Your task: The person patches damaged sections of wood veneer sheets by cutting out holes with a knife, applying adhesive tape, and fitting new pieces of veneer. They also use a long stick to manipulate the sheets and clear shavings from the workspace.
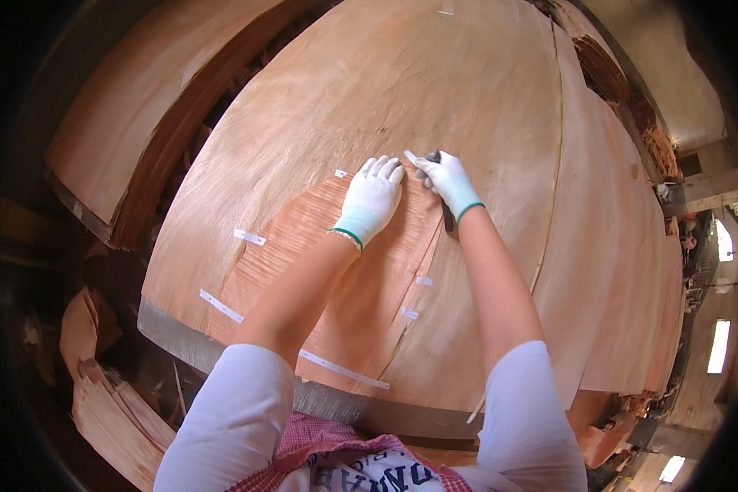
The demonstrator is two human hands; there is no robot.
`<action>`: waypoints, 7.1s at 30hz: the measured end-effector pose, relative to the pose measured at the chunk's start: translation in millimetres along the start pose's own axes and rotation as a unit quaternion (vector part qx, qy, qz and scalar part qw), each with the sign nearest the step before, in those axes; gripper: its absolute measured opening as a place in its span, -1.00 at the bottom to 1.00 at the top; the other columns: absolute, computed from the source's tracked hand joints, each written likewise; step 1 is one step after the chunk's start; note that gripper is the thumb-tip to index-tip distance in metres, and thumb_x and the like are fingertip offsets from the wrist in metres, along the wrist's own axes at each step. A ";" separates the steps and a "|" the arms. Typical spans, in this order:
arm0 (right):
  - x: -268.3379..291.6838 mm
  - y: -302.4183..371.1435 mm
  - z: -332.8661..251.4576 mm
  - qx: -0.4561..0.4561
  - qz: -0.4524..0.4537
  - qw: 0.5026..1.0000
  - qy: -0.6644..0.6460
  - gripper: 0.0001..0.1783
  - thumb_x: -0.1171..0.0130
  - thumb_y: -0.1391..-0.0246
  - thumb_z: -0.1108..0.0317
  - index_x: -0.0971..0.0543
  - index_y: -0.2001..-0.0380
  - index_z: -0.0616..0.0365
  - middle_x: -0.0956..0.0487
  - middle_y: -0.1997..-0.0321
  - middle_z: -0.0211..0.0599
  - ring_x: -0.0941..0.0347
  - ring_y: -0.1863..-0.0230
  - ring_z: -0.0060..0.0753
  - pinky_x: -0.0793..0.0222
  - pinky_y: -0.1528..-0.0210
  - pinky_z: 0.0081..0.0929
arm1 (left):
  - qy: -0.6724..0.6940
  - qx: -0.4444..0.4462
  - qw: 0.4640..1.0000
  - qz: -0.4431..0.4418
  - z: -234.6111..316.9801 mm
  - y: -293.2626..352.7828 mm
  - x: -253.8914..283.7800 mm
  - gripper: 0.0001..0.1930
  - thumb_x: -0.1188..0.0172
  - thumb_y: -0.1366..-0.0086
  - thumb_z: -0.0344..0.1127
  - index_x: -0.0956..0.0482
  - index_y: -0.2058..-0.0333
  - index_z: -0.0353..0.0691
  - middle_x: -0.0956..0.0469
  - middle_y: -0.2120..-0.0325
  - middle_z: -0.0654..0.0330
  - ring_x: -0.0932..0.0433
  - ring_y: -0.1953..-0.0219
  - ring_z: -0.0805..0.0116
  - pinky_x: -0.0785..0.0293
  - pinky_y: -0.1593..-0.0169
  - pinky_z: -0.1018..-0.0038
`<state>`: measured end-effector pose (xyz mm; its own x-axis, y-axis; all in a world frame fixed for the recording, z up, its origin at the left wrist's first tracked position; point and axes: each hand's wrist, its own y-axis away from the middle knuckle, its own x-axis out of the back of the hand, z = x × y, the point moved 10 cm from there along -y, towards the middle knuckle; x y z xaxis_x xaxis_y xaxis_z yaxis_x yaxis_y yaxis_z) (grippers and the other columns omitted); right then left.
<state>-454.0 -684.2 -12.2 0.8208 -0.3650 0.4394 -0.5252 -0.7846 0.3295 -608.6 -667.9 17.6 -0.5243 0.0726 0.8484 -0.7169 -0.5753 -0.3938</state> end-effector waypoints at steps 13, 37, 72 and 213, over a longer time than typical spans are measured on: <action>-7.8 36.2 8.1 0.014 0.007 1.000 0.004 -0.83 -0.23 -0.05 0.38 -0.54 0.39 0.28 -0.56 0.56 -0.27 -0.44 0.61 -0.46 -0.33 0.58 -0.49 | -0.196 -0.004 0.965 -0.176 11.8 -32.5 -29.2 -0.52 0.02 -0.24 -0.34 -0.34 -0.16 -0.24 -0.36 -0.17 0.01 -0.26 -0.28 0.09 0.03 -0.38 0.24; 87.2 419.4 195.7 -0.255 0.178 0.930 -0.196 -0.92 -0.11 -0.22 0.32 -0.45 0.28 0.05 -0.47 0.51 -0.44 -0.20 0.70 -0.76 -0.06 0.74 -0.75 | -0.192 0.496 0.836 0.138 -233.1 399.6 301.7 -0.43 -0.27 -0.18 -0.15 -0.42 -0.09 -0.35 -0.49 -0.02 -0.11 -0.44 -0.08 -0.07 -0.35 -0.17 0.20; -43.6 283.2 -135.1 0.085 -0.074 0.988 -0.107 -0.76 -0.18 -0.14 0.36 -0.57 0.17 0.29 -0.57 0.28 -0.49 -0.42 0.31 -0.66 -0.36 0.22 -0.61 | 0.102 0.320 0.938 0.082 -26.2 308.8 208.1 -0.39 -0.22 -0.20 -0.15 -0.28 -0.17 -0.28 -0.36 -0.13 -0.04 -0.27 -0.23 -0.02 -0.14 -0.27 0.10; 914.6 679.7 1086.7 -0.374 0.422 0.765 -0.313 -0.75 -0.07 -0.11 0.26 -0.51 0.46 0.26 -0.50 0.63 -0.17 -0.49 0.67 -0.24 -0.31 0.75 -0.35 | 0.631 -0.489 0.279 -0.534 1301.4 70.1 14.0 -0.72 -0.12 -0.31 -0.13 -0.50 0.06 -0.06 -0.60 0.22 0.10 -0.56 0.31 0.12 -0.38 0.33 0.28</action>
<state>183.6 -2096.0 -294.4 -0.0566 -0.9347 0.3509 -0.7163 0.2829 0.6378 -68.1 -1767.5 462.2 0.9257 0.3617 0.1109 -0.2331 0.7761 -0.5859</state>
